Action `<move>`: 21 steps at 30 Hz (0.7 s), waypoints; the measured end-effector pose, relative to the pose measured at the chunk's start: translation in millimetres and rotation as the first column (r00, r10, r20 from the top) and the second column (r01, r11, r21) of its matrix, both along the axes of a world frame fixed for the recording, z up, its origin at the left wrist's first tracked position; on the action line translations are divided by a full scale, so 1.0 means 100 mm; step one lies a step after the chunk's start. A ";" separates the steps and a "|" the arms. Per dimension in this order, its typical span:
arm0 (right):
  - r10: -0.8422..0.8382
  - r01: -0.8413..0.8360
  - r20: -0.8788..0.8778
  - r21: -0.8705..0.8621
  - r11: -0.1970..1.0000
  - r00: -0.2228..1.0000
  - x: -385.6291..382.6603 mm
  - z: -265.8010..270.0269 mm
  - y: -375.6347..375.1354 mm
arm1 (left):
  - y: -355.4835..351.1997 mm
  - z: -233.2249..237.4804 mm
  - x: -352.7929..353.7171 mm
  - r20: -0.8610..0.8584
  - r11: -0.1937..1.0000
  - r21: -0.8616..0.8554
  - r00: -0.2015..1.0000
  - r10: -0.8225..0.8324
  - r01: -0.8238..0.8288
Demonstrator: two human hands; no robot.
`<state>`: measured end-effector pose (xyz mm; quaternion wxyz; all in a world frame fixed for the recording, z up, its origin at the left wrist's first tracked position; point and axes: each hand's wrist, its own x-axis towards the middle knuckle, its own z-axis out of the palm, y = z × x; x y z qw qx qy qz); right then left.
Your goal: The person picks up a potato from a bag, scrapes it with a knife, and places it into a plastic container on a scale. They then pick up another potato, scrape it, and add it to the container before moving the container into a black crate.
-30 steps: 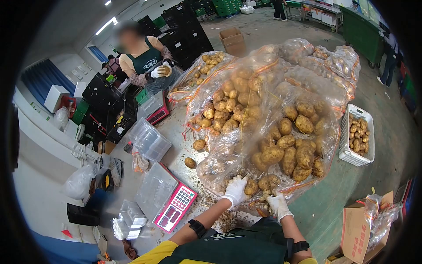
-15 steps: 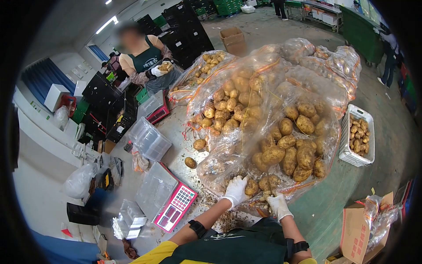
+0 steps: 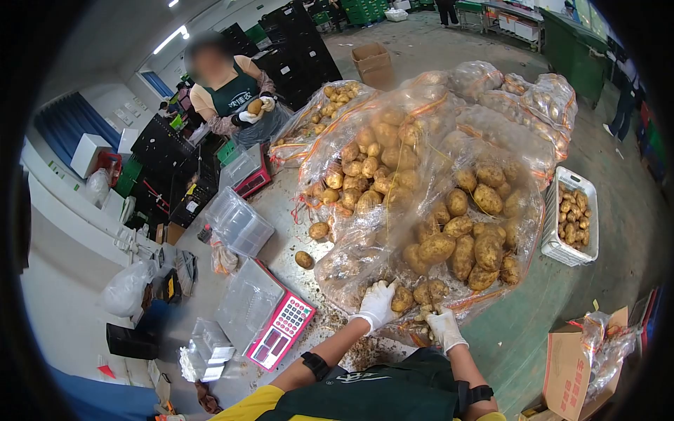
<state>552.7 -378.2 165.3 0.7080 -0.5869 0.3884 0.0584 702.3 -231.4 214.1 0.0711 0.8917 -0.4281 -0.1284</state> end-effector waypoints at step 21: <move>-0.035 0.034 0.032 0.037 0.999 0.999 0.04 0.19 0.03 | 0.04 0.10 -0.04 -0.015 0.997 -0.076 1.000 0.003 -0.004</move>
